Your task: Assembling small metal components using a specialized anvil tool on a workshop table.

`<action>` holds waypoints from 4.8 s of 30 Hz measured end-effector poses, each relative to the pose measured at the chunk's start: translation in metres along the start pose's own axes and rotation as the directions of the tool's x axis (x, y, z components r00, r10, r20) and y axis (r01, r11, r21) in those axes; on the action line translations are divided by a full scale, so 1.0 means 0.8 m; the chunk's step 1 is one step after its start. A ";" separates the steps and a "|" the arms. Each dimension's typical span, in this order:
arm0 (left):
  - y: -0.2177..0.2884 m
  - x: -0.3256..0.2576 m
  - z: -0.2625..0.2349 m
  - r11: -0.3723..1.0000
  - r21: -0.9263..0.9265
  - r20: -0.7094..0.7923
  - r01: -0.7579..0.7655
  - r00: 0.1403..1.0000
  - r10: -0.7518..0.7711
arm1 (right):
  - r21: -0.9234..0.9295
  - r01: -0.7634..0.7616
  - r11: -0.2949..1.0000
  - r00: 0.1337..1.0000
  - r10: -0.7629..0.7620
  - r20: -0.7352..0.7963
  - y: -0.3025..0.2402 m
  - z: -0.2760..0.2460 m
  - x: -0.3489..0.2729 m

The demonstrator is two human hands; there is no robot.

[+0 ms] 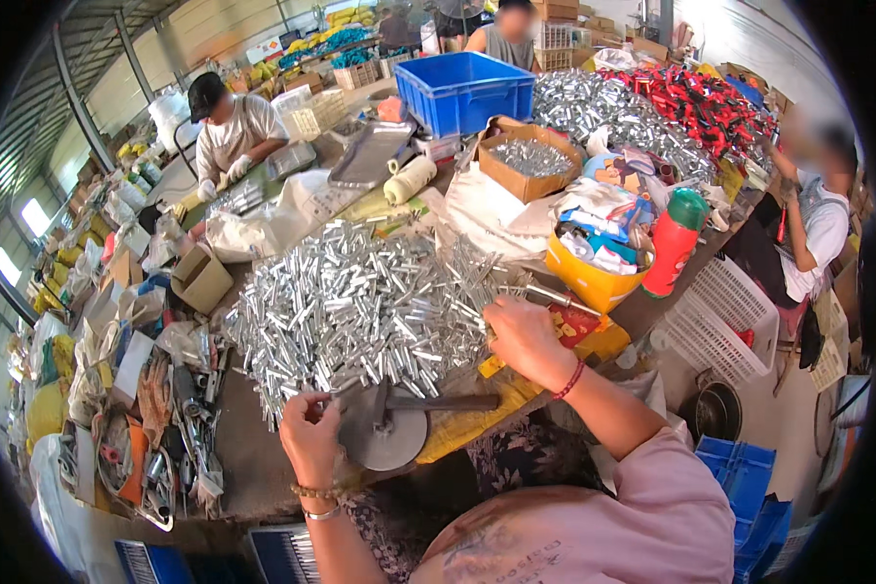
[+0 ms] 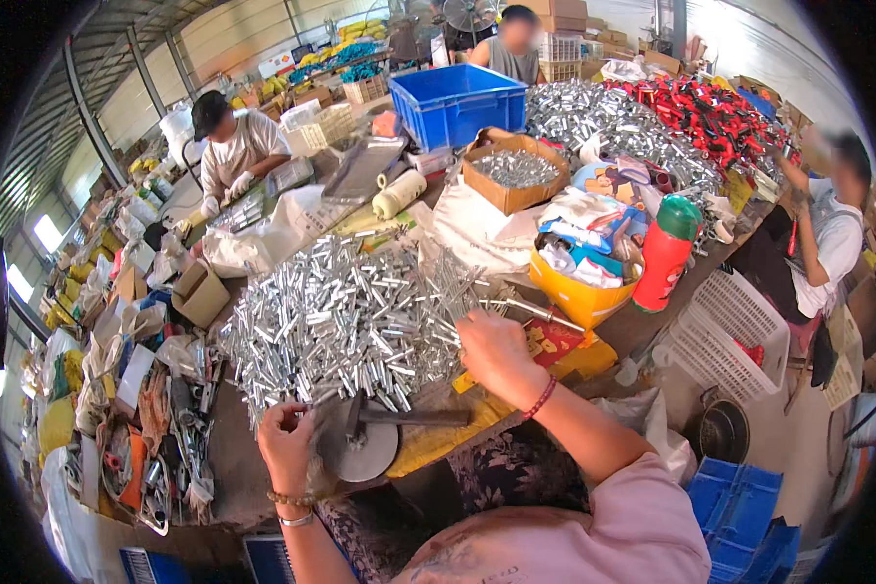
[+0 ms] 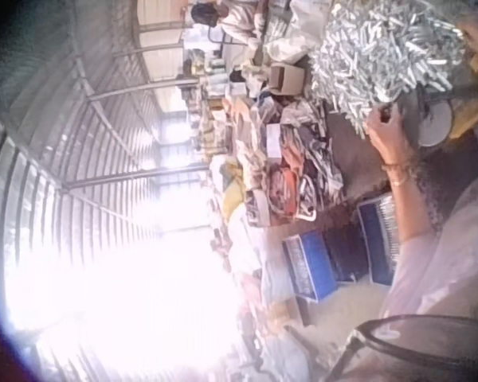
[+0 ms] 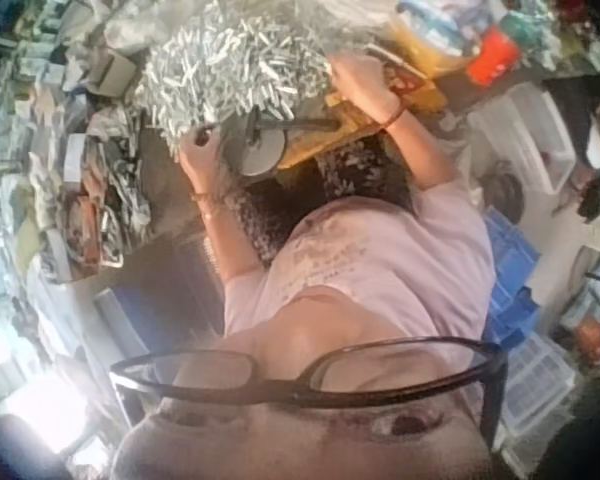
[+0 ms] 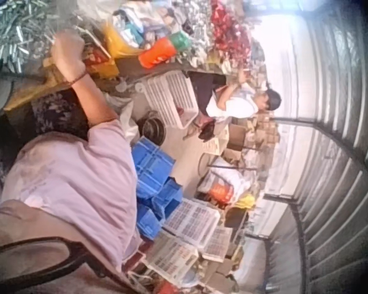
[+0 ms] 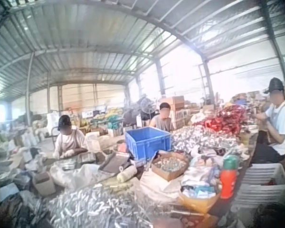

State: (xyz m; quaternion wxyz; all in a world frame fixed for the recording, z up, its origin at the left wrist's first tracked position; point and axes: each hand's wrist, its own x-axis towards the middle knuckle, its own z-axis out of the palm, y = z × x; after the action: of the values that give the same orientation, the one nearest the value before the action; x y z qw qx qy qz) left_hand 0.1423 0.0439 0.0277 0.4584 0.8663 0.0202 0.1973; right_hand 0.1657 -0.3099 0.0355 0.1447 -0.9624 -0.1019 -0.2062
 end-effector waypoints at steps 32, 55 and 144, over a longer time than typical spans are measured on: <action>0.031 -0.099 -0.024 0.949 0.161 0.188 -0.271 0.952 0.240 | 0.538 0.368 0.758 0.876 -0.477 0.073 -0.145 0.019 -0.044; 0.026 -0.099 -0.027 0.994 -0.003 0.215 -0.114 0.970 0.112 | 0.305 0.677 0.670 0.689 -0.722 0.058 -0.154 0.015 -0.023; 0.015 -0.106 -0.026 0.952 0.082 0.150 -0.294 0.948 0.280 | 0.646 0.444 0.621 0.839 -0.541 -0.057 -0.206 0.030 -0.030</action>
State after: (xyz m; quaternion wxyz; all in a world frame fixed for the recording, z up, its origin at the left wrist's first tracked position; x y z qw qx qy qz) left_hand 0.0552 0.0352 0.0206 0.3797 0.8940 -0.1272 0.2009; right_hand 0.1110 -0.1510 0.0437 0.3912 -0.8015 -0.4358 -0.1211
